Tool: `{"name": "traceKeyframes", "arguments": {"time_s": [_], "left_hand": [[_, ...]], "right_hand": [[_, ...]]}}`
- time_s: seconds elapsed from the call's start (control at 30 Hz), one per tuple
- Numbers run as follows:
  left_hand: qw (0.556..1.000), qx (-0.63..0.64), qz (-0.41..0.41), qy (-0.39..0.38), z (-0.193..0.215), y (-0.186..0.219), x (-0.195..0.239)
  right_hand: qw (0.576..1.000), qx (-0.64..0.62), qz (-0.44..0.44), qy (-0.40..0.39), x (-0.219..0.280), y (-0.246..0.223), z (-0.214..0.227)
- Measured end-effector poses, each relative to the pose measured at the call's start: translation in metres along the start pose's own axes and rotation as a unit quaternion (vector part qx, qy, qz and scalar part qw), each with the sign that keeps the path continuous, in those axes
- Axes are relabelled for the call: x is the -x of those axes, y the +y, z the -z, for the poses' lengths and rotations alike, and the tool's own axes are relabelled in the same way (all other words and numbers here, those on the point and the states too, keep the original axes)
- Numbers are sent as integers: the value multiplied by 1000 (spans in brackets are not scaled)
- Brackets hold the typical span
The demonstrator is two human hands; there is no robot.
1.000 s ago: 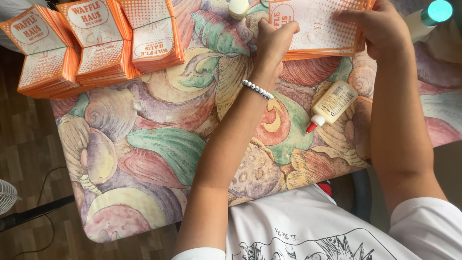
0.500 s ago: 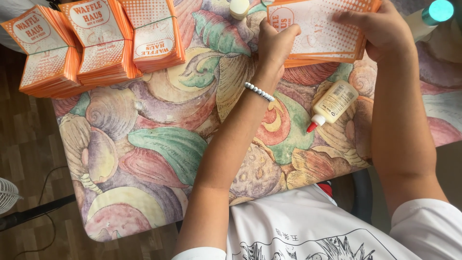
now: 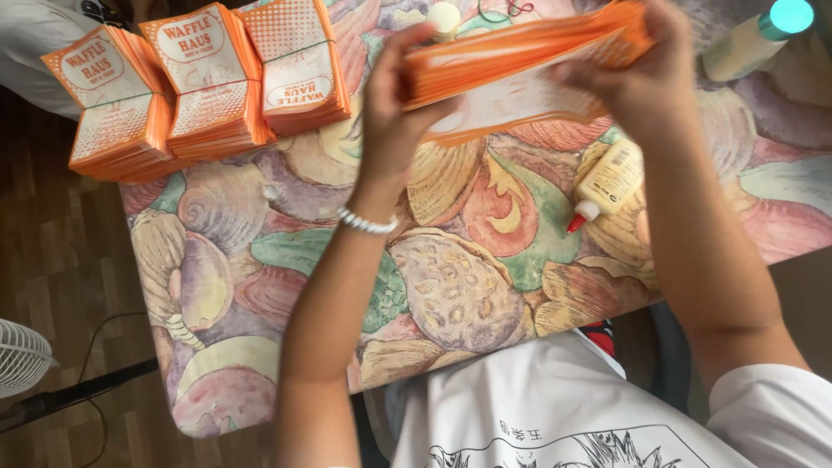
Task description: Applying glue to paper templates and folding them to assemble bags, then stacking the finished products.
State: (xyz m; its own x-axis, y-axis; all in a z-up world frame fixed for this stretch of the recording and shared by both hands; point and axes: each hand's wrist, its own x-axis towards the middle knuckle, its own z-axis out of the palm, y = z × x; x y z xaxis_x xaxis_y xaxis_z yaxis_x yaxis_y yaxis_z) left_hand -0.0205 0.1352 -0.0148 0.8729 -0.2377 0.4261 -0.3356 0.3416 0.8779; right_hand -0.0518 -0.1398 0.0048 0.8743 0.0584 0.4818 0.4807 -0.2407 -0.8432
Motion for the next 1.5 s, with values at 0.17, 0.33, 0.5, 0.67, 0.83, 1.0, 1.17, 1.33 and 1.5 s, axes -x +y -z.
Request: {"name": "traceKeyframes", "arguments": {"time_s": [0.17,0.33,0.5,0.67,0.83,1.0,1.17,1.33,1.5], "left_hand": [[992,-88,-31,89,56,58,50],[964,-211,4,161,91,49,94],[979,-177,31,101,108,23,109],[972,-198,51,118,102,22,108],[974,-186,34,123,101,22,109],[979,-168,31,113,100,24,109],[981,-167,21,100,99,27,107],[981,-174,23,83,99,24,111],[990,-112,36,78,101,27,115]], "right_hand": [[999,-21,1,-26,-7,-29,-96],[981,-87,-157,-78,10,-25,-152],[963,-192,-159,-103,25,-7,-162],[944,-245,-213,-62,41,13,-175],[944,-323,-15,-66,38,33,-178],[951,-291,39,-96,35,33,-171],[967,-218,90,-98,32,14,-166],[991,-96,-92,17,18,-18,-163],[905,331,148,-223,9,-86,-179]]}}
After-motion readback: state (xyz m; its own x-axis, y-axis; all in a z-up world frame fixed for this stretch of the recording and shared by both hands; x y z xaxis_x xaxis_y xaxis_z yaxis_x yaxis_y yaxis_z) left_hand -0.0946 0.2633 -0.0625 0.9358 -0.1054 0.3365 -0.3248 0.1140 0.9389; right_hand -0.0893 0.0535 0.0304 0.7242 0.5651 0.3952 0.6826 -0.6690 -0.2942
